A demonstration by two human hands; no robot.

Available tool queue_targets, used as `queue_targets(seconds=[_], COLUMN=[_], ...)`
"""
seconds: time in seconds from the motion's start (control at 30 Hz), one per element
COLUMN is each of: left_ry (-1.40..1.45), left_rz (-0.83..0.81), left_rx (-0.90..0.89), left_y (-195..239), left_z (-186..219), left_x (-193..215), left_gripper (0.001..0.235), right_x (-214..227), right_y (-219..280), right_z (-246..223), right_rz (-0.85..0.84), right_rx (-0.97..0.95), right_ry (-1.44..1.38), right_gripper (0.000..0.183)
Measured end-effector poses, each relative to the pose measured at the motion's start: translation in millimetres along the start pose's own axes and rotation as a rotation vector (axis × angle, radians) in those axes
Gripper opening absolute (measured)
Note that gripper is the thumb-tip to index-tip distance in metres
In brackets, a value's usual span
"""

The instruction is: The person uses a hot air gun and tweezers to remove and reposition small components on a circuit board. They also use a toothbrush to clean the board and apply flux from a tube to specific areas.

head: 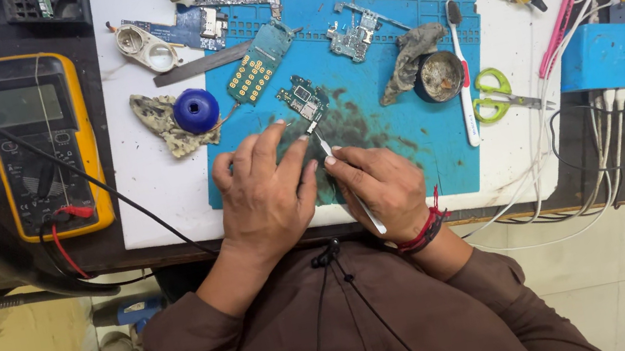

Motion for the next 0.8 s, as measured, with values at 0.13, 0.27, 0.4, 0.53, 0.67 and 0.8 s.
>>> queue_targets(seconds=[0.13, 0.27, 0.4, 0.53, 0.67, 0.8], left_ry=[-0.053, -0.063, -0.077, -0.092, -0.097, -0.101], left_rz=[-0.011, -0.05, -0.072, -0.06, -0.053, -0.046], left_rx=[-0.023, -0.018, -0.02, -0.024, -0.029, -0.034], left_y=[0, 0, 0, -1, 0, -2], left_z=[2, 0, 0, 1, 2, 4], left_x=[-3, -10, -13, -13, -12, -9], left_gripper=[0.037, 0.037, 0.037, 0.037, 0.037, 0.037], right_x=[1, 1, 3, 8, 10, 9], right_y=[-1, -2, -4, -2, 2, 6], right_z=[-2, -1, 0, 5, 17, 28], right_rz=[0.006, -0.004, 0.013, 0.064, 0.098, 0.134], right_rx=[0.01, -0.001, -0.018, -0.094, -0.188, -0.253], right_ry=[0.009, -0.001, -0.02, -0.064, -0.122, -0.166], right_gripper=[0.03, 0.03, 0.027, 0.025, 0.024, 0.023])
Point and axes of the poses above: each hand's wrist, its own y-axis away from the middle knuckle, its own x-axis out of the back of the hand, z = x × y, the point moved 10 cm from there along -y, towards the middle knuckle, and after that the axes turned 9 degrees about y, right-handed, at the moved point
